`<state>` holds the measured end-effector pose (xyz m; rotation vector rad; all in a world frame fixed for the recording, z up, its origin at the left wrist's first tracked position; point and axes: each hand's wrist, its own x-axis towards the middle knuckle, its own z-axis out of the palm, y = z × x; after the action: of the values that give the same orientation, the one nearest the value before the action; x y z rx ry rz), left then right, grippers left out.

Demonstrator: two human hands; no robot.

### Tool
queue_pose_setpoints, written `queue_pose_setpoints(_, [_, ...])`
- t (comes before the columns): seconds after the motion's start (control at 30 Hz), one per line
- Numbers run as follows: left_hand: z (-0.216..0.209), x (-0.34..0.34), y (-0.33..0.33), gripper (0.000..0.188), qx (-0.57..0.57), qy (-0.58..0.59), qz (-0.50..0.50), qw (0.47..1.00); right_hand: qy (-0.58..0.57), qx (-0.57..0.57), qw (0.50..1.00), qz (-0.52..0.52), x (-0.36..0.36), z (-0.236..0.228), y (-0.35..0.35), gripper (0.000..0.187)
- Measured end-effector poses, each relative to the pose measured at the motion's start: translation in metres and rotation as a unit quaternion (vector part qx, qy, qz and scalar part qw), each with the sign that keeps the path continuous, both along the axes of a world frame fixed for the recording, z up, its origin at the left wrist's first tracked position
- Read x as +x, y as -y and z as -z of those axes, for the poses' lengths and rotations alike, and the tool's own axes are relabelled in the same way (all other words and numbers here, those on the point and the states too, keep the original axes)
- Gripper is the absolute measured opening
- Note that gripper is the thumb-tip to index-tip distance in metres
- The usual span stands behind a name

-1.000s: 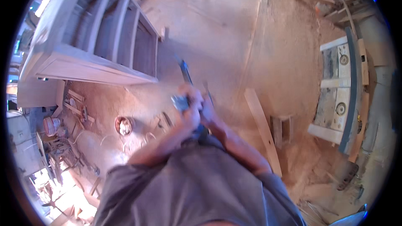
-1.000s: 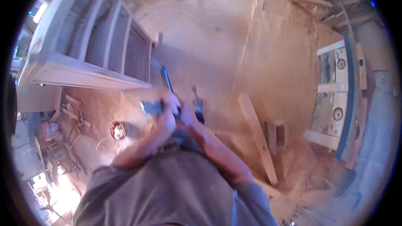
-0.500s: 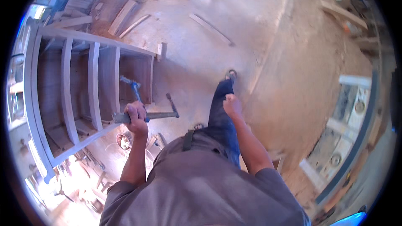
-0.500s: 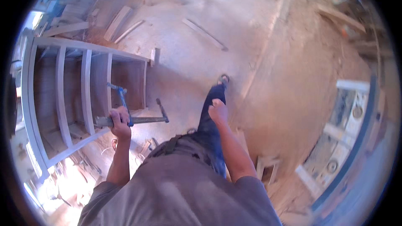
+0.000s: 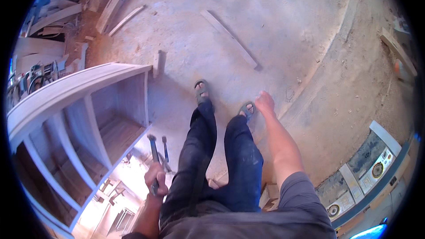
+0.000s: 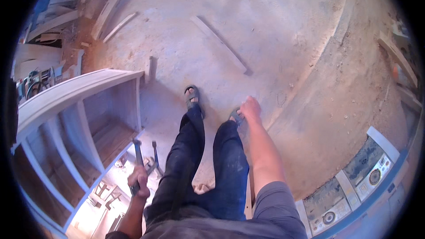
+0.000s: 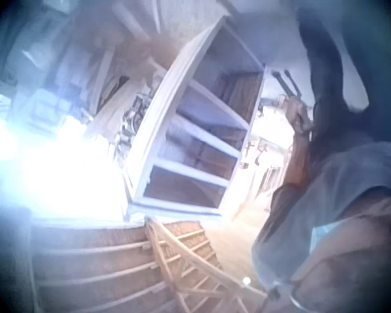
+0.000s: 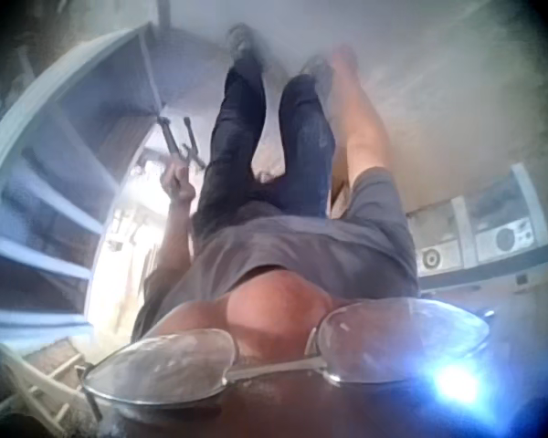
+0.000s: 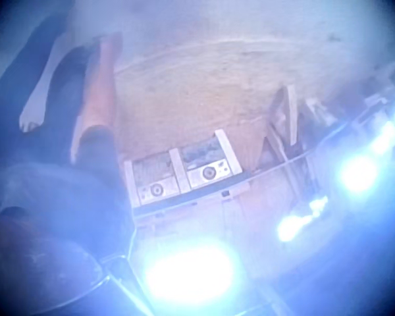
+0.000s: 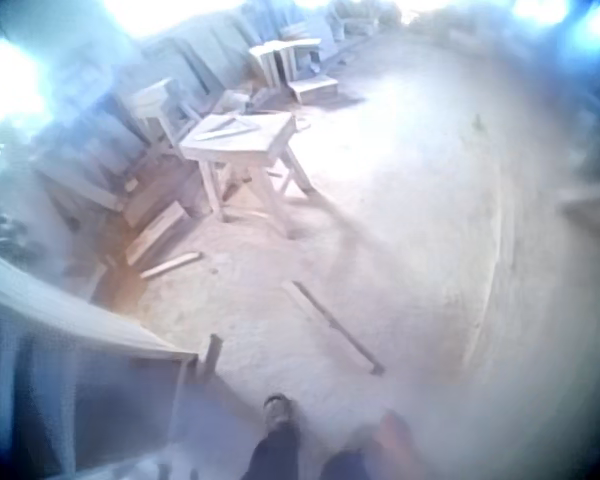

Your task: The person assembles a wooden cabinet by fitting a side panel, securing it with clamps, tapping it with a hammer, and fastening it using a pneumatic nail gun. The person walks to retrieve tools and returns to complete the attachment.

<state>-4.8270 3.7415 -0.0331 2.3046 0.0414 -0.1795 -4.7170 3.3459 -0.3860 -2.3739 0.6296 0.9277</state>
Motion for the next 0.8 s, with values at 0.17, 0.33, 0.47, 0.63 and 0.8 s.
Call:
queue_pose_setpoints(0.17, [0.062, 0.022, -0.002, 0.038, 0.042, -0.108, -0.044, 0.992, 0.094, -0.091, 0.988, -0.083, 0.072, 0.143, -0.018, 0.057])
queue_pose_setpoints(0.33, [0.101, 0.045, -0.016, 0.041, 0.041, -0.048, -0.083, 0.995, 0.159, -0.179, 0.963, -0.121, 0.119, 0.218, -0.031, 0.067])
queue_pose_setpoints(0.47, [0.127, 0.048, -0.03, 0.041, 0.087, -0.006, 0.013, 0.996, 0.006, -0.099, 0.978, -0.181, 0.137, 0.217, -0.04, 0.068])
queue_pose_setpoints(0.63, [0.115, 0.083, -0.015, 0.023, 0.073, -0.025, 0.137, 0.987, -0.104, 0.434, 0.874, 0.191, 0.111, 0.118, -0.081, 0.041])
queue_pose_setpoints(0.8, [0.082, 0.068, -0.032, 0.023, 0.026, -0.094, 0.239, 0.966, -0.092, 0.471, 0.812, 0.332, 0.112, -0.068, -0.103, 0.026])
